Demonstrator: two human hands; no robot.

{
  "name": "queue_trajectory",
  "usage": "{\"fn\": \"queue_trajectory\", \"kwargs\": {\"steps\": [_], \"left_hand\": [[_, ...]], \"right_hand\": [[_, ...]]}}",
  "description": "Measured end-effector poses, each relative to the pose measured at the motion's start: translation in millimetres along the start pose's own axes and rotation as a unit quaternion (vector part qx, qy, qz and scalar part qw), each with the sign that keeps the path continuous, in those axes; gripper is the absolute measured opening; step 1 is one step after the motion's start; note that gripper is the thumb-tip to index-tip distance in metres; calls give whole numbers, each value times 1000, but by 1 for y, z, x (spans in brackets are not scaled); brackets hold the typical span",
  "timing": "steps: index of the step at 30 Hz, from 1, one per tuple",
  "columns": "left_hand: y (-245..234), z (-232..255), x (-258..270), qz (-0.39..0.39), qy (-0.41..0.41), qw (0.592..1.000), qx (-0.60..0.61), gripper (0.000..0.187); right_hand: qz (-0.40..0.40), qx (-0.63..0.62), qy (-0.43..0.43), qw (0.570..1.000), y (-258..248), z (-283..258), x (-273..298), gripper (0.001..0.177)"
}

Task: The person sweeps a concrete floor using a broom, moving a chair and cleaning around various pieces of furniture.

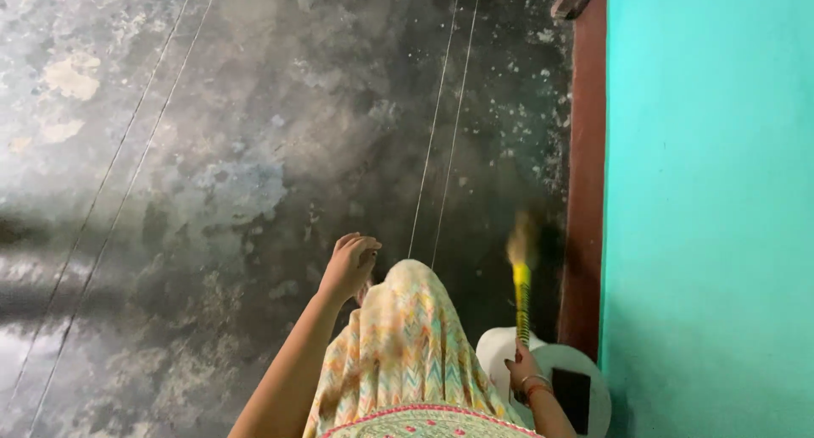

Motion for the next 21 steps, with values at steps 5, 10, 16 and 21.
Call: {"fn": "queue_trajectory", "kwargs": {"steps": [5,10,16,21], "left_hand": [[-27,-5,37,-6,13,1000,-17,31],[-59,-47,93,-25,-21,998,-47,29],[-98,-114,165,-42,-59,994,-86,32],[-126,-148,177,-40,-86,990,-102,25]], "right_hand": [[-51,75,134,987,60,66,8,80],[-132,207,-57,968,143,2,43,66],[-205,199,-171,943,267,-121,52,55],[-235,80,-139,959,291,-165,31,50]]}}
Point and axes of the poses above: each hand's wrist, its own x-axis away from the middle knuckle, its own y-axis out of the palm, z = x × y, the point moved 7 cm from there along -x, towards the middle knuckle, and after that the axes turned 3 degrees about -x, right-handed, at the moved point
